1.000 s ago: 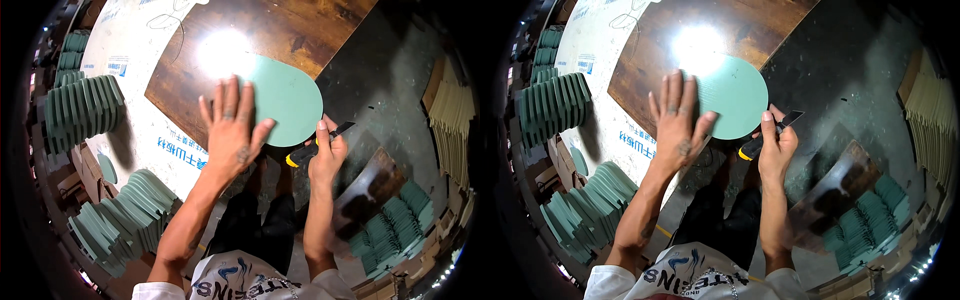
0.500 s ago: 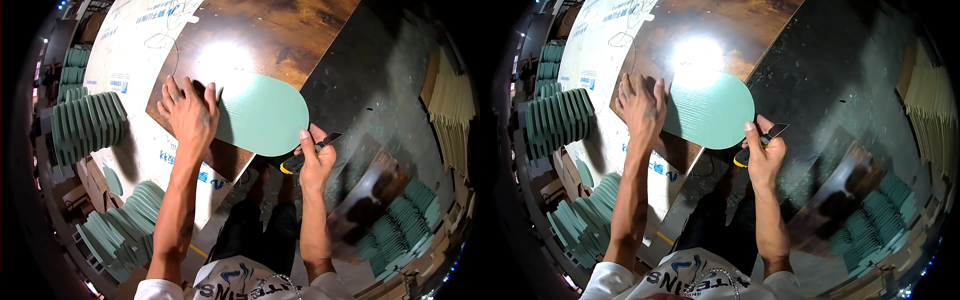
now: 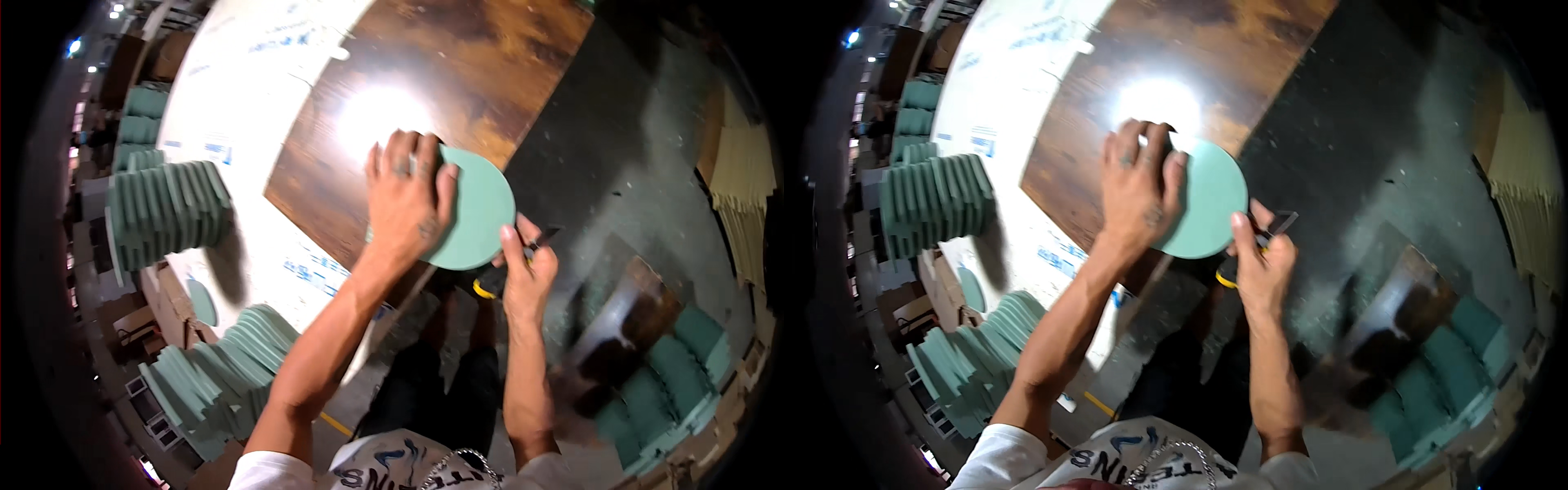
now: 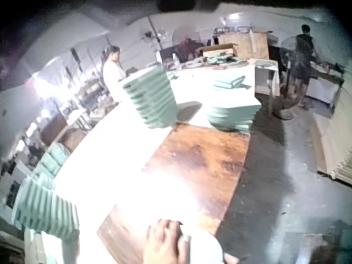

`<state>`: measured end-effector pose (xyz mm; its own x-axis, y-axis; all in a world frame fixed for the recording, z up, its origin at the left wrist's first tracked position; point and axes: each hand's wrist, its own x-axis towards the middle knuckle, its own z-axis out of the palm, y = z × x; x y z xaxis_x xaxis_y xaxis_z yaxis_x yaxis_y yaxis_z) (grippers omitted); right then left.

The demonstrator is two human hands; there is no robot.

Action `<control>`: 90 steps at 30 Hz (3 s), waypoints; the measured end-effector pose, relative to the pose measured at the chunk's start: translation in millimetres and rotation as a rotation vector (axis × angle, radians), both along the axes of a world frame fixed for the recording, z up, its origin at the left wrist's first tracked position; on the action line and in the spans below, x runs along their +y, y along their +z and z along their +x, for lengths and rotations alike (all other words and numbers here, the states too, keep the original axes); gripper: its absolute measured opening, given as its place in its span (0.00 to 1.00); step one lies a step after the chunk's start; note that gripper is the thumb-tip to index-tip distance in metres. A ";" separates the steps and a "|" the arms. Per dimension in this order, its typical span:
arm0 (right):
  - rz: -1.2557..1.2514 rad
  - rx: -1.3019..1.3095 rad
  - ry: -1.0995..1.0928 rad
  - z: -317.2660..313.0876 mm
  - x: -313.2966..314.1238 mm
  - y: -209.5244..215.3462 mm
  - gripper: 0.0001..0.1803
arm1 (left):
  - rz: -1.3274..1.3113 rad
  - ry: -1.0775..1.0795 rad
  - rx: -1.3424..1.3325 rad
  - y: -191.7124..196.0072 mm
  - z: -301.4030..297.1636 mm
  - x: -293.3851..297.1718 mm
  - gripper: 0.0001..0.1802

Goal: Trim and inspect green foam furniture panels using a utility knife.

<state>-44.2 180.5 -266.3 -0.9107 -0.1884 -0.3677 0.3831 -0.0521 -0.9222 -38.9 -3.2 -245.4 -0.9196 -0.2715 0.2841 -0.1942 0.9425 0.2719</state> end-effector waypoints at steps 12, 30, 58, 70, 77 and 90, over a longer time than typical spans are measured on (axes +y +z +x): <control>0.037 -0.043 0.012 -13.9 15.1 0.5 0.15 | 0.079 -0.503 -0.494 34.2 51.9 37.1 0.51; -0.340 -1.047 -0.062 103.8 111.4 -73.6 0.23 | 0.945 0.142 -0.110 41.9 -63.1 -82.0 0.27; -0.044 -0.089 0.251 -0.4 87.6 27.2 0.27 | 0.002 0.051 0.017 -37.8 -124.0 -37.9 0.29; 0.920 0.737 0.543 -73.2 43.1 48.0 0.23 | -0.016 0.114 -0.002 -33.6 -129.1 -32.2 0.30; 0.977 0.857 0.406 -67.3 40.2 38.4 0.24 | -0.005 0.044 0.130 -19.4 -128.9 -39.2 0.27; 0.870 0.614 0.294 -49.7 47.8 38.1 0.25 | -0.006 0.105 0.042 -16.4 -128.2 -18.8 0.28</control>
